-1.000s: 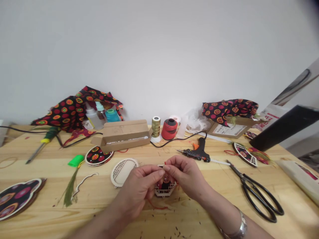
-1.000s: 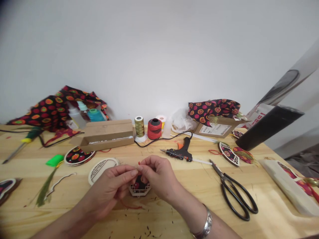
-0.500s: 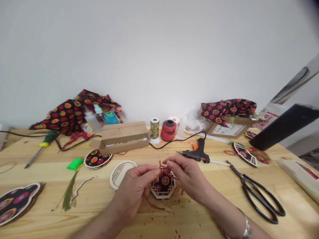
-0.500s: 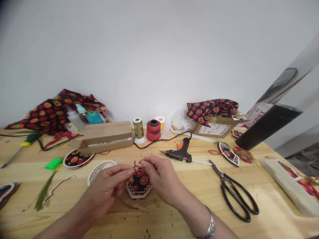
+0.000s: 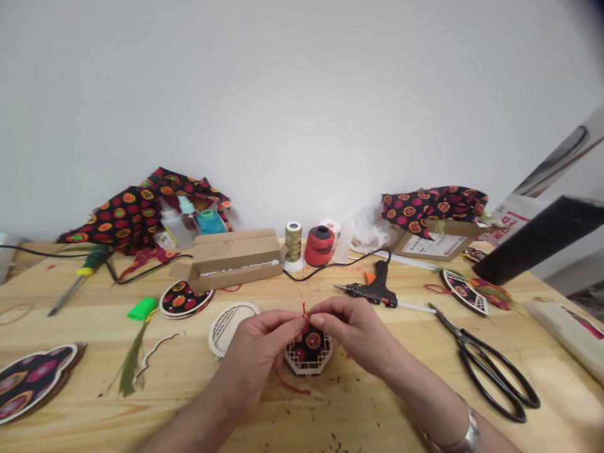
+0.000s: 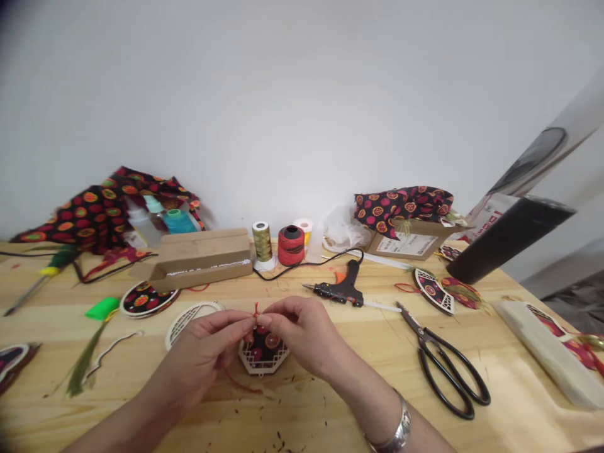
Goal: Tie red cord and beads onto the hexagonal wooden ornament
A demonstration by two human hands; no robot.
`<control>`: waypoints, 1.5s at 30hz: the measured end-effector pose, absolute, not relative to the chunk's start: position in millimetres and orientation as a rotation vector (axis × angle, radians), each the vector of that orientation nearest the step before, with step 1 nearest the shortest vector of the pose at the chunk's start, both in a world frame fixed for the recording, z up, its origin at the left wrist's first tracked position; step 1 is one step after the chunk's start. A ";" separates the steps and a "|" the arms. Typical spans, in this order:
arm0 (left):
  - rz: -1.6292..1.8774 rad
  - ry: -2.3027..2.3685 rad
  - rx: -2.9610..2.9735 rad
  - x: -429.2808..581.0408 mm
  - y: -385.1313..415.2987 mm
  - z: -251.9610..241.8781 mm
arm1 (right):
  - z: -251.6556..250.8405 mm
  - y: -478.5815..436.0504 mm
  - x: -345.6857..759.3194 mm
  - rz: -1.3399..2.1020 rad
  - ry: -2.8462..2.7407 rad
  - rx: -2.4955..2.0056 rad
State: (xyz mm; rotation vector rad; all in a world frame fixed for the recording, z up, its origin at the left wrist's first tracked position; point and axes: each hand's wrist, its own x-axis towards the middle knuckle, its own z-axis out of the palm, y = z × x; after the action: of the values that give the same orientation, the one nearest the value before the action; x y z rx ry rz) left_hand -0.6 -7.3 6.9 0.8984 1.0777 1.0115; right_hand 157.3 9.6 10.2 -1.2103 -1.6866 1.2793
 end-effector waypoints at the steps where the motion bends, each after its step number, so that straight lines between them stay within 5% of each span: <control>1: 0.999 1.076 0.921 -0.9 -7.6 6.5 | 10.6 10.4 156.9 1.333 -1.651 -1.210; 15: 0.923 1.079 1.041 -3.3 -9.3 4.1 | 8.3 13.4 159.4 1.583 -1.421 -1.101; 45: 0.882 1.209 1.237 -0.7 -11.4 6.3 | 8.1 9.4 155.2 1.523 -1.543 -1.127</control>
State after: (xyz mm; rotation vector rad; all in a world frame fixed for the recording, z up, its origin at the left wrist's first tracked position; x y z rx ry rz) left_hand -0.7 -11.4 6.3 1.2369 1.2092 0.8824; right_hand 155.2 9.4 8.1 -1.1273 -1.5434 1.5230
